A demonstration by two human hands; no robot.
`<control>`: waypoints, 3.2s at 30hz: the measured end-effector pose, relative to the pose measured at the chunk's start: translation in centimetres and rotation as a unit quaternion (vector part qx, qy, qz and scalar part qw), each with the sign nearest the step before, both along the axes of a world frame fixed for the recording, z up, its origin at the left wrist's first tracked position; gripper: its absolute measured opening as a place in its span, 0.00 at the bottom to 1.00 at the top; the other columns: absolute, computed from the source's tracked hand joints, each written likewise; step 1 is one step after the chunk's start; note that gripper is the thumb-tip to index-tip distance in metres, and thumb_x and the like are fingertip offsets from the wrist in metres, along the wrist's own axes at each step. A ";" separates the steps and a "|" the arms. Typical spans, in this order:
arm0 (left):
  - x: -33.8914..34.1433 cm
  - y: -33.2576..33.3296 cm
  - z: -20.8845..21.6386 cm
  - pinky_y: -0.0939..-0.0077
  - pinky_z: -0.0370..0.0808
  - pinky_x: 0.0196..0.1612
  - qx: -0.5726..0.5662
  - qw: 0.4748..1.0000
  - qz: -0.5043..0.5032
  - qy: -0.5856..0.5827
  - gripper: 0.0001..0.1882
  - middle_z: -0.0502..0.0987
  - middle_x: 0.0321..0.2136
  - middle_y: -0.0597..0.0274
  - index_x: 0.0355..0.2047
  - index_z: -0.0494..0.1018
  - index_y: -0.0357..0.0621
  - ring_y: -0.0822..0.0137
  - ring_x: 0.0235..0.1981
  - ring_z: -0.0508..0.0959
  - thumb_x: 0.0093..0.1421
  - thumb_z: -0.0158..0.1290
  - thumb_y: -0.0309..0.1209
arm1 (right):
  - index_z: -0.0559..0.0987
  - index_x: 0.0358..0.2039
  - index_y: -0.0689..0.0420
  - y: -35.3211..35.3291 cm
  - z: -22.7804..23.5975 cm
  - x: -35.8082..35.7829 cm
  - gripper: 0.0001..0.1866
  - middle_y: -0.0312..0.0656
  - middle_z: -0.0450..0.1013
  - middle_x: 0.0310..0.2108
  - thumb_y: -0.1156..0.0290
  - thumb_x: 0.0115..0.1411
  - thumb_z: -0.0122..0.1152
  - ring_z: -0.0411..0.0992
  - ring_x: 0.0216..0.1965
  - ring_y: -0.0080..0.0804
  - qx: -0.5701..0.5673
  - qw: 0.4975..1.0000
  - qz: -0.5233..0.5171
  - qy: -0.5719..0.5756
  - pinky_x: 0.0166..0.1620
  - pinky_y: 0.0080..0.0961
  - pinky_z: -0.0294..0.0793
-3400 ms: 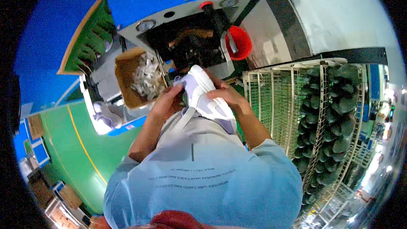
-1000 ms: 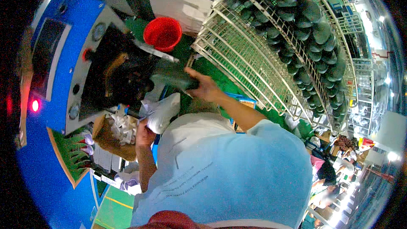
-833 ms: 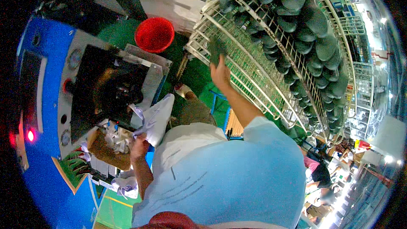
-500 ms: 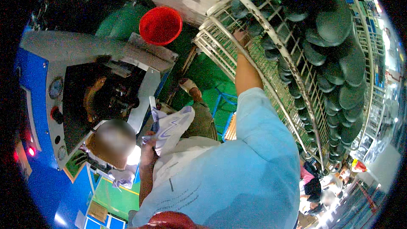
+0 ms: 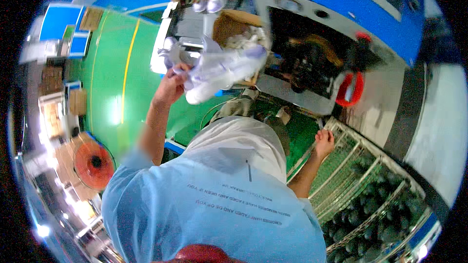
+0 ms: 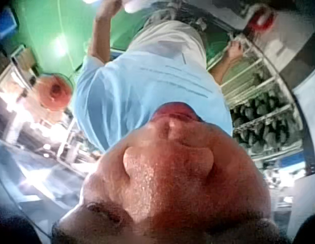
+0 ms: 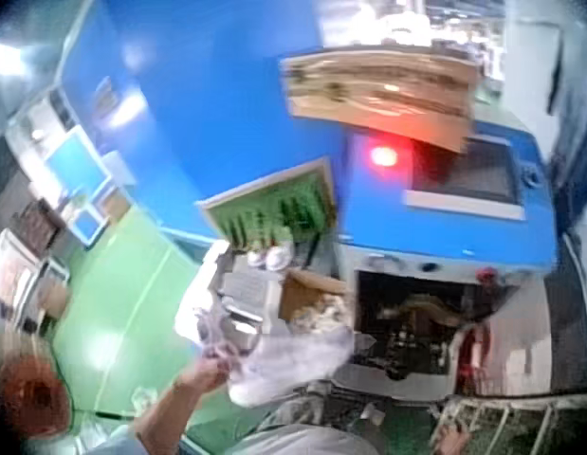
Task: The person takes a white shoe and a green shoe-last from a rack and inserts the last into the shoe using a machine. They then place the lasted shoe onto a conveyor belt.
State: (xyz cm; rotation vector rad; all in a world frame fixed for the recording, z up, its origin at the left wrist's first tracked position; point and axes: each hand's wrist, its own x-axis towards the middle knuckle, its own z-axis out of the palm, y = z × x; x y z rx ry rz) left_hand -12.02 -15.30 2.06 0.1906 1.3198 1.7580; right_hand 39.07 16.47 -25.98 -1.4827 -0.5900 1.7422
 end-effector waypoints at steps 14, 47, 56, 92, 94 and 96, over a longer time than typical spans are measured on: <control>-12.8 -15.0 -19.8 0.46 0.58 0.67 -0.597 0.611 0.040 0.518 0.21 0.79 0.43 0.41 0.40 0.83 0.48 0.39 0.62 0.66 0.52 0.61 0.48 | 0.74 0.57 0.68 -5.6 15.8 -27.2 0.20 0.44 0.79 0.42 0.70 0.69 0.57 0.76 0.38 0.25 0.194 0.870 0.413 -0.188 0.41 0.22 0.76; 26.5 -56.0 -9.1 0.48 0.75 0.44 -0.778 0.350 0.510 0.114 0.19 0.80 0.36 0.39 0.35 0.79 0.38 0.38 0.40 0.79 0.63 0.48 0.42 | 0.79 0.48 0.68 -8.5 26.1 -37.4 0.12 0.43 0.80 0.41 0.75 0.70 0.54 0.76 0.41 0.28 0.635 0.494 0.589 -0.078 0.48 0.24 0.76; -13.3 -8.1 -22.8 0.57 0.74 0.55 -0.386 0.819 -0.025 0.424 0.23 0.78 0.50 0.47 0.55 0.74 0.44 0.46 0.52 0.78 0.61 0.55 0.39 | 0.73 0.60 0.65 1.7 38.3 -45.4 0.21 0.52 0.68 0.63 0.67 0.71 0.49 0.62 0.66 0.51 0.796 0.355 0.158 -0.463 0.66 0.45 0.58; -6.6 6.9 0.0 0.62 0.69 0.63 0.185 0.950 -0.199 -0.156 0.51 0.73 0.57 0.55 0.65 0.61 0.36 0.59 0.57 0.75 0.43 0.72 0.41 | 0.22 0.70 0.61 -11.7 31.7 -42.9 0.71 0.57 0.42 0.71 0.51 0.52 0.72 0.53 0.68 0.52 0.513 0.779 0.352 0.078 0.70 0.48 0.49; -1.4 9.1 1.6 0.63 0.69 0.62 0.228 0.949 -0.154 -0.152 0.47 0.73 0.57 0.56 0.64 0.62 0.36 0.60 0.57 0.73 0.51 0.68 0.48 | 0.18 0.69 0.61 -11.3 33.3 -41.2 0.78 0.57 0.43 0.70 0.49 0.47 0.77 0.52 0.69 0.50 0.447 0.803 0.363 0.151 0.69 0.46 0.53; 1.3 10.6 2.8 0.64 0.70 0.61 0.191 0.964 -0.109 -0.147 0.43 0.72 0.57 0.56 0.64 0.62 0.36 0.61 0.57 0.73 0.56 0.63 0.50 | 0.22 0.72 0.55 -10.2 34.3 -38.6 0.74 0.51 0.41 0.72 0.55 0.49 0.76 0.47 0.71 0.44 0.456 0.771 0.425 0.128 0.70 0.44 0.50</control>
